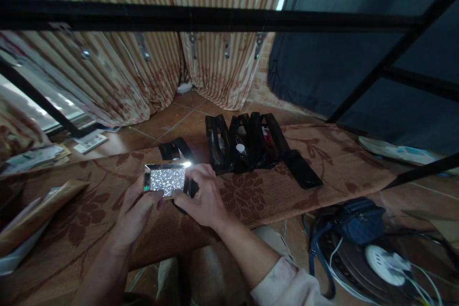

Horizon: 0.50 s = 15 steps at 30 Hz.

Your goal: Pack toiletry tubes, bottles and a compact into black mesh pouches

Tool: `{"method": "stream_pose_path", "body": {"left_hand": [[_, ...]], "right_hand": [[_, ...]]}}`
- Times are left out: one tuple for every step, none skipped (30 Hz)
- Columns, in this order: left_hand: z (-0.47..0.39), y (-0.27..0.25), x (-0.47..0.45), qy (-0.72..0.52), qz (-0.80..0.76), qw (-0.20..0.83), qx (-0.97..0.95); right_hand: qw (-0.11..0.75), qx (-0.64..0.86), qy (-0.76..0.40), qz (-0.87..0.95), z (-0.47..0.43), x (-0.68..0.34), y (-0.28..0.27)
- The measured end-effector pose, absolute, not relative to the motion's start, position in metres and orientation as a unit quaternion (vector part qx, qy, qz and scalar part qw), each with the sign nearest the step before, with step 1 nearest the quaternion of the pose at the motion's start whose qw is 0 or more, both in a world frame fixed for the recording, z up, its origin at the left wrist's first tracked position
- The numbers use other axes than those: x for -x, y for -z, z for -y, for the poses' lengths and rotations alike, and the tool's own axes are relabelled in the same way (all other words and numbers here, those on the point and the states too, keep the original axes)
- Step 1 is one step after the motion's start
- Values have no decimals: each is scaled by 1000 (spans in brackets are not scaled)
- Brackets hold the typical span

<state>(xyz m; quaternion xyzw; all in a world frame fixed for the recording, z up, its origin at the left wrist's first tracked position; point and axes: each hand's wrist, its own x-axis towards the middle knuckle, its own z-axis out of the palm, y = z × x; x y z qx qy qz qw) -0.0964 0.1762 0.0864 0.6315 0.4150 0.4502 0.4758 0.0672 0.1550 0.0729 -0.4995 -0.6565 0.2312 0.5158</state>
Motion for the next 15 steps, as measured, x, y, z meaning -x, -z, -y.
{"method": "stream_pose_path", "body": {"left_hand": [[-176,-85,96,-453,-411,482,-627],[-176,-84,96,-458,-406,489,-622],[-176,-83,95,-462,-400,497,-616],[-176,-81,95,-464,-395,505,-611],[-176,-80,95,-468,-392,511,-606],[-176,-79,95,-471,-391,514,-601],[-176,-78,95,-475,-392,515,-596],[-176,-77,95,-477,-393,516,-593],[-176,-76,95,-479,-393,518,-590],[-176,-76,95,-479,-394,521,-587],[-176,-76,95,-478,-396,523,-584],[-176,-75,95,-476,-399,526,-581],[-176,-75,95,-477,-402,528,-577],[-177,-75,95,-476,-405,529,-574],[-177,-75,95,-475,-408,529,-573]], "right_hand": [[518,499,-235,654,-155,-67,-73],[520,499,-239,650,-154,-67,-74],[522,500,-242,648,-154,-67,-74],[525,499,-244,645,-154,-67,-75],[528,497,-246,643,-154,-67,-75],[530,494,-248,642,-154,-67,-75],[534,491,-250,642,-154,-67,-75],[537,488,-251,641,-154,-67,-75],[539,484,-252,642,-155,-67,-75],[540,481,-253,642,-155,-67,-75],[542,479,-254,642,-155,-67,-74],[543,477,-255,643,-155,-68,-74],[544,475,-255,643,-155,-68,-74],[544,475,-256,642,-155,-68,-74],[544,476,-258,641,-155,-68,-74]]}}
